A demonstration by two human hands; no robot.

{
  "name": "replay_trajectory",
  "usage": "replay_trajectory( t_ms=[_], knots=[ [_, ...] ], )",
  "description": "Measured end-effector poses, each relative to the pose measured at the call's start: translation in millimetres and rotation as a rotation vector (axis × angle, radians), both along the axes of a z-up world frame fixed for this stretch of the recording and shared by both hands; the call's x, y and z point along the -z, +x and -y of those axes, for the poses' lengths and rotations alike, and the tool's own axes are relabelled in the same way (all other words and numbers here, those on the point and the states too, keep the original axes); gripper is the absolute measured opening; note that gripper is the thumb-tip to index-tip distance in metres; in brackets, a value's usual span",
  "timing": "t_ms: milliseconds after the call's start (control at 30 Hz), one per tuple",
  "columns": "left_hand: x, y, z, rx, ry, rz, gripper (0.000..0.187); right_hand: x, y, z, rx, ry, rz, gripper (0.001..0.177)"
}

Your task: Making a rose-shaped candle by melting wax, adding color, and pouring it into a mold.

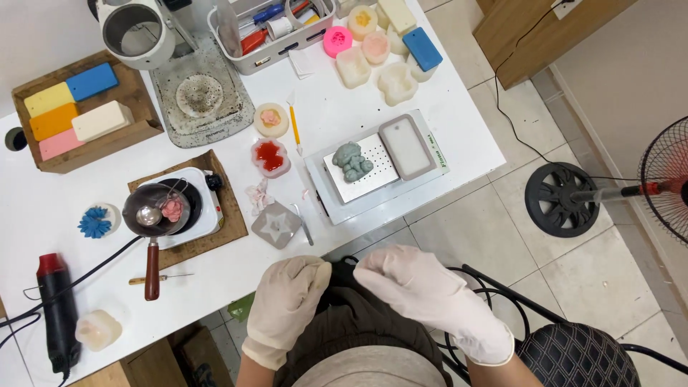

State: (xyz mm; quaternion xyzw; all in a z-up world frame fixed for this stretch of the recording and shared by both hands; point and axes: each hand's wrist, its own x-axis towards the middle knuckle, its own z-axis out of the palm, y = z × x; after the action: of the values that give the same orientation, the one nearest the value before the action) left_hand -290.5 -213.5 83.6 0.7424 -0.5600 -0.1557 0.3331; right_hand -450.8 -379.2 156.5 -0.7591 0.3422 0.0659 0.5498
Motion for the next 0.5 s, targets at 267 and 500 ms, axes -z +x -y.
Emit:
replay_trajectory(
  t_ms=[267, 500],
  knots=[
    [-16, -30, 10, -0.460, -0.189, -1.006, 0.071, 15, 2, -4, -0.163, 0.055, -0.012, 0.038],
    [-9, 0, 43, -0.071, -0.402, -0.921, 0.053, 21, 32, -34, -0.089, 0.350, 0.076, 0.041]
  ],
)
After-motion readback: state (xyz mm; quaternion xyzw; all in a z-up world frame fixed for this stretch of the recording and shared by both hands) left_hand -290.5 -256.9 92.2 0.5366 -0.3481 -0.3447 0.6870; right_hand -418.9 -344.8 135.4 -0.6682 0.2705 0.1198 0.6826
